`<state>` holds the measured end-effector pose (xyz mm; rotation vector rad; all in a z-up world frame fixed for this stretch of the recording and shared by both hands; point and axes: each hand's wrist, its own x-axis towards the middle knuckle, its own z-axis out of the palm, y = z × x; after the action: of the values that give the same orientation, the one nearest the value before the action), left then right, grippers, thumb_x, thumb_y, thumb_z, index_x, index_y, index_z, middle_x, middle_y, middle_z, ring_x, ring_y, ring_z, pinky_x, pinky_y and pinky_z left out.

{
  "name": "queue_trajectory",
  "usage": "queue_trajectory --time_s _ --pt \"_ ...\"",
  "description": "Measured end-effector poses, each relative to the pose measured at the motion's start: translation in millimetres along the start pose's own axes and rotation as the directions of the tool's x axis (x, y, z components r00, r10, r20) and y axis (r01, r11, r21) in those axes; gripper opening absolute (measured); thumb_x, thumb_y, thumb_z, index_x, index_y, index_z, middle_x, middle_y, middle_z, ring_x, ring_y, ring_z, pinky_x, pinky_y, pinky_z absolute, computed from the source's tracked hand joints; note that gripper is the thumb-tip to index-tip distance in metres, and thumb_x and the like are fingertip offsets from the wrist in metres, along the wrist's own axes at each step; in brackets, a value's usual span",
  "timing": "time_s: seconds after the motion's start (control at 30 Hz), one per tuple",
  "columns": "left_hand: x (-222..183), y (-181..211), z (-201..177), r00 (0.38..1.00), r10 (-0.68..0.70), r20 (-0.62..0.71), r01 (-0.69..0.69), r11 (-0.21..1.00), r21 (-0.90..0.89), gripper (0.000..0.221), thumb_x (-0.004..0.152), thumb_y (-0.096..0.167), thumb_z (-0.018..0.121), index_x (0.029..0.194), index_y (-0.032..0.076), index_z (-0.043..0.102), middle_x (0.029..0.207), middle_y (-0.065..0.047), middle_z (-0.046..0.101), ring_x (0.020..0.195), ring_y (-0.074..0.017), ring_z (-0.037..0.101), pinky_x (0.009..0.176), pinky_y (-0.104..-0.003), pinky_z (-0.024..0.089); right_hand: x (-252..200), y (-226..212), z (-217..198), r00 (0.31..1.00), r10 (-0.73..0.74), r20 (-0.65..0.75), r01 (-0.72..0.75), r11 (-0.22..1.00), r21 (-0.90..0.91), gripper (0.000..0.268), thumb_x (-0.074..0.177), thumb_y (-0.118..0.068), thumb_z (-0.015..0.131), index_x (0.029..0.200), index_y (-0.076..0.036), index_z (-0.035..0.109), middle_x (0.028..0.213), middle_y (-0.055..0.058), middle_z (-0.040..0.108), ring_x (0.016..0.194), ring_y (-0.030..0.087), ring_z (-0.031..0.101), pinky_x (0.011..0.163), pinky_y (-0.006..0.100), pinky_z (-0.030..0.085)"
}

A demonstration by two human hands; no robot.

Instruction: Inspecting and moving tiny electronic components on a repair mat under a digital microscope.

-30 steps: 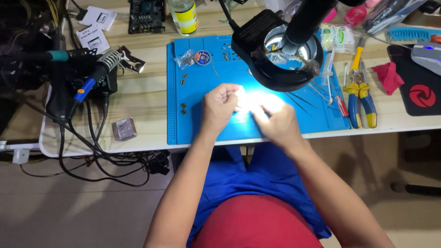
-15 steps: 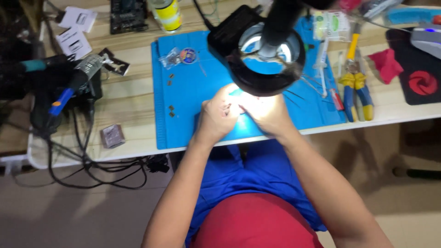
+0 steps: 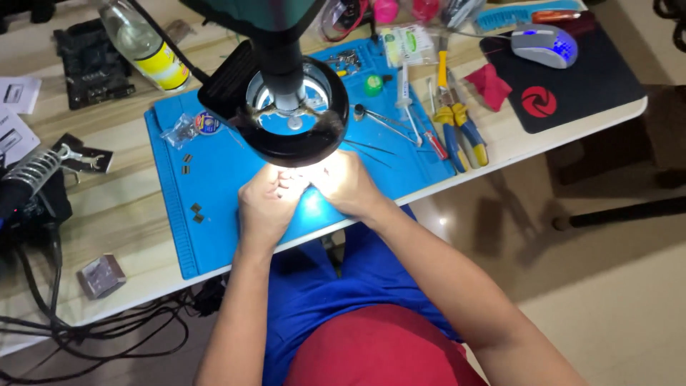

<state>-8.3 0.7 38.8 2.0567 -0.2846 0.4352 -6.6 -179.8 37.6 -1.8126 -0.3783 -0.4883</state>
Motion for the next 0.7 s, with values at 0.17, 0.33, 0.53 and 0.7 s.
queue_trajectory --time_s 0.17,0.33,0.53,0.7 --pt "4.8 6.3 -0.3 0.998 0.058 -0.016 -0.059 0.996 -0.070 0.016 0.086 -0.004 0.084 0.081 0.004 0.071 0.067 -0.015 0.065 0.061 -0.0369 0.069 0.043 -0.042 0.044 0.5 1.2 -1.9 0.986 -0.131 0.106 0.133 0.991 -0.013 0.033 0.097 0.002 0.071 0.071 -0.008 0.053 0.060 0.009 0.051 0.055 0.030 0.048 0.062 0.035 0.048" --pt "7.1 8.3 -2.7 0.994 0.097 -0.053 -0.101 0.992 -0.081 0.016 0.086 -0.005 0.084 0.081 0.006 0.073 0.068 -0.009 0.064 0.060 -0.0282 0.068 0.049 -0.035 0.052 -0.4 21.8 -0.4 0.956 -0.240 0.170 0.248 0.968 -0.029 0.038 0.095 0.004 0.067 0.072 -0.013 0.043 0.061 0.002 0.043 0.054 0.024 0.045 0.063 0.032 0.047" --pt "4.5 18.1 -4.0 0.983 0.165 -0.081 -0.174 0.978 -0.117 0.019 0.083 -0.006 0.085 0.095 0.009 0.084 0.079 -0.008 0.073 0.070 -0.0271 0.074 0.056 -0.036 0.061 4.6 -4.7 -0.5 0.995 -0.075 0.063 0.079 0.995 -0.065 0.028 0.103 -0.009 0.077 0.078 -0.001 0.069 0.069 0.018 0.069 0.062 0.037 0.064 0.062 0.044 0.058" --pt "5.8 14.0 -7.5 0.957 0.285 -0.051 -0.290 0.945 -0.152 0.016 0.085 -0.010 0.078 0.094 0.004 0.080 0.077 -0.010 0.069 0.066 -0.0267 0.072 0.051 -0.037 0.057 6.6 -8.9 -7.8 0.987 0.146 0.061 -0.143 0.988 -0.062 0.031 0.097 -0.028 0.088 0.089 -0.001 0.076 0.079 0.018 0.077 0.067 0.037 0.070 0.067 0.052 0.057"
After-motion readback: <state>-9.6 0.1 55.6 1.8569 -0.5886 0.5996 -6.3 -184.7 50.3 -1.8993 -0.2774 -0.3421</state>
